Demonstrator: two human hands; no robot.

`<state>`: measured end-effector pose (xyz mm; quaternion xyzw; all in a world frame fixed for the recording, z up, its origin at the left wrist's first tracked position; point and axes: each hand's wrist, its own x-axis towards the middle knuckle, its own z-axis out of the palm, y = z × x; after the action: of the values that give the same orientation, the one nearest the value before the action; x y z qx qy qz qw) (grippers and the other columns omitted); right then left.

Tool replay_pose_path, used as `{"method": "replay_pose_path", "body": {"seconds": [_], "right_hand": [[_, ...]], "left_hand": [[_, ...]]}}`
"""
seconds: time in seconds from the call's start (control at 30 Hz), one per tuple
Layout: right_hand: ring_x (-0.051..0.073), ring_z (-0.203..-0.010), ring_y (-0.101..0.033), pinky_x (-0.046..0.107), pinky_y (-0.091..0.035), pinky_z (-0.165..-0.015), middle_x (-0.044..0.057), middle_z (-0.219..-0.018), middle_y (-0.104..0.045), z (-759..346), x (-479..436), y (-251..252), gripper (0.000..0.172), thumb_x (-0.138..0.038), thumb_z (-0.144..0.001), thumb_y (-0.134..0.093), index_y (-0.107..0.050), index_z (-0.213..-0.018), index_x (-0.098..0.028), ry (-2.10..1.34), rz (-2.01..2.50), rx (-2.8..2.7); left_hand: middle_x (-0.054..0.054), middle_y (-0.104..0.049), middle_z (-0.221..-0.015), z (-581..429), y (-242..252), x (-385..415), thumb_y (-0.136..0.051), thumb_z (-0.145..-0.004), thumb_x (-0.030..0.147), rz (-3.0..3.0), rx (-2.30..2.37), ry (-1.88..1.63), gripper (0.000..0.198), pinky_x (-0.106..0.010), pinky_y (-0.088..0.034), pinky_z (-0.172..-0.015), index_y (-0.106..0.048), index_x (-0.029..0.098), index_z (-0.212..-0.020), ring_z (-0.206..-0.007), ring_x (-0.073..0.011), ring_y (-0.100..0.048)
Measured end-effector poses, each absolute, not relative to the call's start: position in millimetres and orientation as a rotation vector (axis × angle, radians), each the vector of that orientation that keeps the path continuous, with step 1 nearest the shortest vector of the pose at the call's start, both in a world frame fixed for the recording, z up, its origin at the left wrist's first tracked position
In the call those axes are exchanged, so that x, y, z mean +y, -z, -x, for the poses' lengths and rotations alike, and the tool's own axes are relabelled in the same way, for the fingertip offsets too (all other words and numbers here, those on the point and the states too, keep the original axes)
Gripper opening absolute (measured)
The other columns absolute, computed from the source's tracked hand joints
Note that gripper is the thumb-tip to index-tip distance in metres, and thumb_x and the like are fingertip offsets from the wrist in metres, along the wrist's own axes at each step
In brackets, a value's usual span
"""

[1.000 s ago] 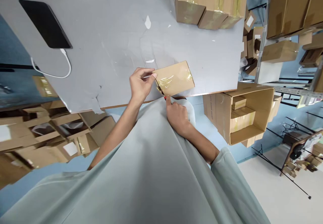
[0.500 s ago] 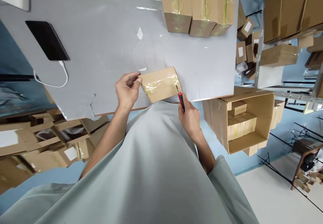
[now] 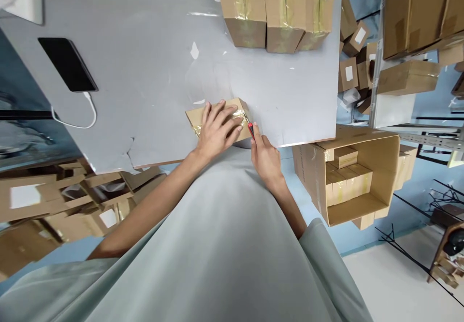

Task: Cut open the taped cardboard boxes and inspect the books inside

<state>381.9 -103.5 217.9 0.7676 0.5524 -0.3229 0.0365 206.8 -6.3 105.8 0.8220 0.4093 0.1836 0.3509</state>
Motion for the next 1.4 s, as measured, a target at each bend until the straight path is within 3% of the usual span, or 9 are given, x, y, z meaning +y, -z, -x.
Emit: {"method": "replay_pose_path", "body": {"seconds": [0.63, 1.03, 1.23, 1.4], "right_hand": [[0.024, -0.104, -0.079, 0.032, -0.062, -0.092, 0.015, -0.137, -0.073, -343.1, -79.4, -231.7, 0.067, -0.028, -0.124, -0.030, -0.016, -0.189, -0.027, 0.755, -2.234, 1.419], [0.025, -0.107, -0.081, 0.033, -0.066, -0.091, 0.017, -0.139, -0.071, -319.5, -79.9, -221.7, 0.078, -0.023, -0.122, -0.035, 0.004, -0.188, -0.035, 0.636, -2.241, 1.356], [0.023, -0.100, -0.083, 0.030, -0.066, -0.085, 0.016, -0.131, -0.075, -319.8, -84.9, -238.2, 0.085, -0.012, -0.116, -0.039, -0.001, -0.189, -0.034, 0.618, -2.195, 1.285], [0.023, -0.099, -0.084, 0.028, -0.064, -0.084, 0.017, -0.126, -0.079, -320.7, -97.2, -245.6, 0.081, -0.013, -0.116, -0.038, -0.006, -0.189, -0.026, 0.657, -2.180, 1.251]], "left_hand": [[-0.005, -0.071, -0.160, -210.6, -108.1, -3.6, -0.067, -0.106, 0.060, -1.878, 1.030, -0.602, 0.035, -0.072, -0.012, -0.147, -0.079, 0.035, -0.127, -0.171, -0.0392, -0.044], [-0.006, -0.068, -0.165, -212.3, -108.2, -7.8, -0.060, -0.111, 0.059, -1.896, 1.003, -0.609, 0.035, -0.073, -0.012, -0.147, -0.078, 0.035, -0.130, -0.173, -0.0385, -0.042], [-0.004, -0.070, -0.163, -215.4, -105.3, -6.8, -0.043, -0.116, 0.072, -1.918, 1.027, -0.569, 0.055, -0.070, -0.011, -0.148, -0.078, 0.031, -0.123, -0.175, -0.0326, -0.037], [-0.006, -0.070, -0.162, -214.9, -106.1, -7.3, -0.056, -0.113, 0.061, -1.911, 0.996, -0.610, 0.037, -0.074, -0.012, -0.146, -0.078, 0.035, -0.129, -0.171, -0.0364, -0.044]]}}
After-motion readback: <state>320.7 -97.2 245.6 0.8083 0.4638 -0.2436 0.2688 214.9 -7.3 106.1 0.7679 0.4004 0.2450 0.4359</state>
